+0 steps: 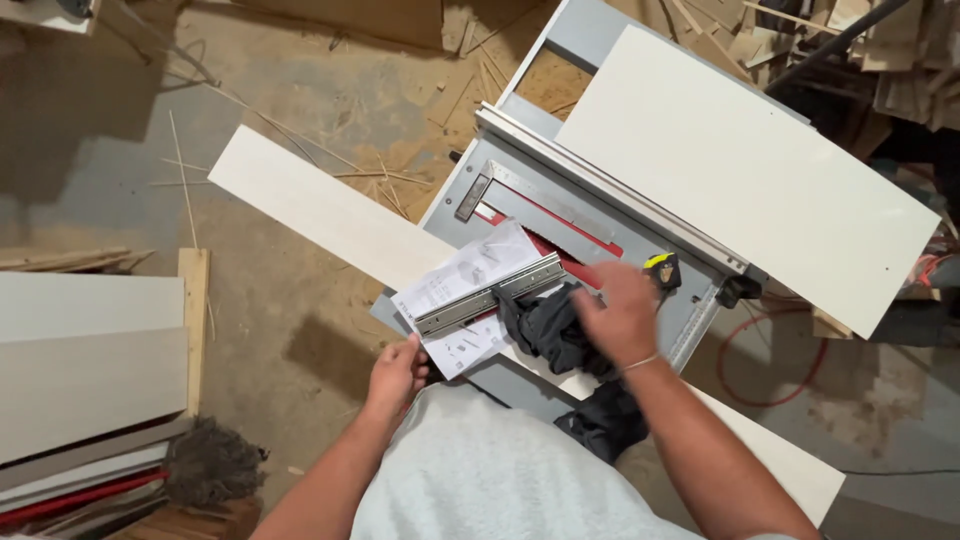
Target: Measuring and marking a wooden board while following assembly instructions in a workshop
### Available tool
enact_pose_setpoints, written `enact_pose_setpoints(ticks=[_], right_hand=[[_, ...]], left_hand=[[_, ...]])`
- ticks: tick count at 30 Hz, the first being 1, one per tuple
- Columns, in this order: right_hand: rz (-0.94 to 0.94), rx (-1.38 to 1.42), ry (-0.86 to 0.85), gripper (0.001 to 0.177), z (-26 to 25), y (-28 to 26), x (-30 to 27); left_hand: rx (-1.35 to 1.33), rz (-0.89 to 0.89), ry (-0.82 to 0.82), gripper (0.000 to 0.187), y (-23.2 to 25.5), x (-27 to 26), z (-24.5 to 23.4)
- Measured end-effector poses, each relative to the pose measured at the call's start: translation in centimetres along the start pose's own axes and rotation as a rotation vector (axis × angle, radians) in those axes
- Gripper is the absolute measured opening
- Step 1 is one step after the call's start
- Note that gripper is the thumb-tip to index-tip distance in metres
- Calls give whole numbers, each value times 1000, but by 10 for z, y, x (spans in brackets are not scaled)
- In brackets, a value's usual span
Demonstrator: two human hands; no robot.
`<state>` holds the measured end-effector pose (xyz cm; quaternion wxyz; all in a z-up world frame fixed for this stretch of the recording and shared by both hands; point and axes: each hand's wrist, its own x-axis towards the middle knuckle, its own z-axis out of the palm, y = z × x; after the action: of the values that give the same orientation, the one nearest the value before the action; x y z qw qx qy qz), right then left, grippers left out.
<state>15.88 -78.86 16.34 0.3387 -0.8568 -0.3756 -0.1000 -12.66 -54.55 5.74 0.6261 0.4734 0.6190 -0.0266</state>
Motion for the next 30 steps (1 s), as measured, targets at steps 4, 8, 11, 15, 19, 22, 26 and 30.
enact_pose_setpoints(ticks=[4,8,11,15,19,22,26,30], right_hand=[[-325,129,-277,40,52,-28,-36],[-427,-72,-448,39,45,-5,-42],[-338,-204,-306,14,36,47,-44],[-156,-523,-83,34,-10,21,-6],[-344,-181,-249,25,53,0,-36],[-583,142,-327,13,93,-38,-49],[-665,-123,-398,22,91,-85,-41],[-603,-224,-387,22,97,-80,-43]], left_hand=[[-150,6,-85,51,51,-44,9],[-274,19,-130,50,66,-41,15],[-312,16,-154,45,65,-28,19],[-416,5,-176,40,57,-19,22],[-433,10,-184,38,63,-32,24],[-470,22,-188,34,63,-25,30],[-496,-26,-201,40,53,-16,29],[-489,-63,-216,46,36,-6,26]])
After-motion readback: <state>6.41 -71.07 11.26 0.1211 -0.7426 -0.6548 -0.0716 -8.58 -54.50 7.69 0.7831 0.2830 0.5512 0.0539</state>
